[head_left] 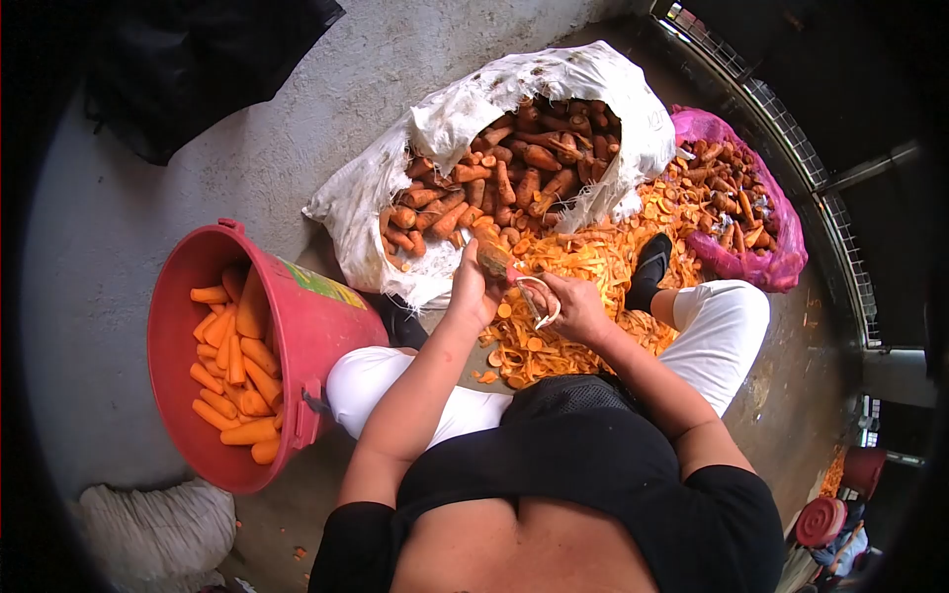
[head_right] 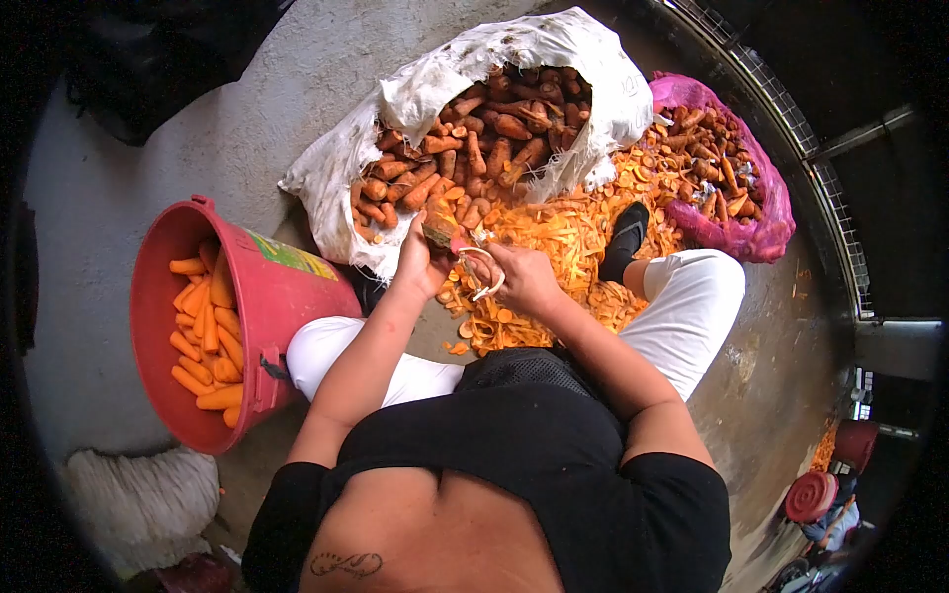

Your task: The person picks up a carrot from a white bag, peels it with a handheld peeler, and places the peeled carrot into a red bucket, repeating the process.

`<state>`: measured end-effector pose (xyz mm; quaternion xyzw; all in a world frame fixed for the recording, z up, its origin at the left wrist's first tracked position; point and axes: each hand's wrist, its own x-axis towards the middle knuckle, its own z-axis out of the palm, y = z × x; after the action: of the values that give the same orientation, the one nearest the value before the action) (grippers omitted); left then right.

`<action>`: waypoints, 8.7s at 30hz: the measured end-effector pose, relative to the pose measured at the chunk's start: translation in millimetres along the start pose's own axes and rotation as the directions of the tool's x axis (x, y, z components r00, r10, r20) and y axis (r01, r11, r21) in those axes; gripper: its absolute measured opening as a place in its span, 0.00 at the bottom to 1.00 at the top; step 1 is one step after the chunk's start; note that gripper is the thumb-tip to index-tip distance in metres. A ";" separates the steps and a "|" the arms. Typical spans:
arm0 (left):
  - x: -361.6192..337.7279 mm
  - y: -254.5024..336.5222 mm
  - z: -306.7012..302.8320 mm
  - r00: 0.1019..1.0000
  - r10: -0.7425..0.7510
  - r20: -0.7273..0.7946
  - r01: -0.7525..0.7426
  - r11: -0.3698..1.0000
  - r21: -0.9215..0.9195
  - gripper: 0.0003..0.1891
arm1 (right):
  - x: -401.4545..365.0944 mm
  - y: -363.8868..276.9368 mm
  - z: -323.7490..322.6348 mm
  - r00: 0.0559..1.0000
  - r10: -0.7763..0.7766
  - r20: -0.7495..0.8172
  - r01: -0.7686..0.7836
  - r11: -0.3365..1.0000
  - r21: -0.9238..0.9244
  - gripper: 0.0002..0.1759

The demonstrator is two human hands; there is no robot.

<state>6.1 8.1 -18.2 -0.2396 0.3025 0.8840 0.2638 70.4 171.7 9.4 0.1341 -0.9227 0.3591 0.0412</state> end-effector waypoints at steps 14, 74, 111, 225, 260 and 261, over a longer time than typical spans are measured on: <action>-3.8 -5.0 2.8 0.999 0.018 0.034 -0.019 0.999 0.030 0.21 | 4.7 25.5 -7.3 0.993 0.118 -0.016 -0.119 0.979 -0.164 0.12; -3.6 0.6 -8.4 0.972 -0.159 0.171 0.127 0.974 0.187 0.20 | -8.7 18.6 -22.4 0.993 -0.004 0.122 -0.014 0.989 0.146 0.14; -14.0 10.5 0.2 0.989 -0.072 0.130 0.027 0.948 0.317 0.22 | 7.0 73.6 -37.6 0.662 0.602 0.447 -0.587 0.045 0.809 0.29; -3.4 19.7 0.6 0.972 -0.035 0.232 0.003 0.991 0.137 0.23 | -1.5 57.0 -52.9 0.759 0.076 0.647 -0.141 0.989 0.049 0.25; 16.3 -12.4 -6.0 0.938 0.289 0.191 -0.291 0.957 -0.020 0.25 | -16.0 15.7 13.2 0.964 0.265 -0.009 -0.256 0.940 0.227 0.15; 16.3 -12.3 -5.5 0.937 0.299 0.178 -0.302 0.953 -0.011 0.25 | -15.5 15.2 12.3 0.962 0.273 0.004 -0.267 0.935 0.232 0.15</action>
<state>2.9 18.0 -36.6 -0.1086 0.3181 0.9292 0.1537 81.4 177.5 -12.2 0.0050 -0.8838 0.4676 -0.0114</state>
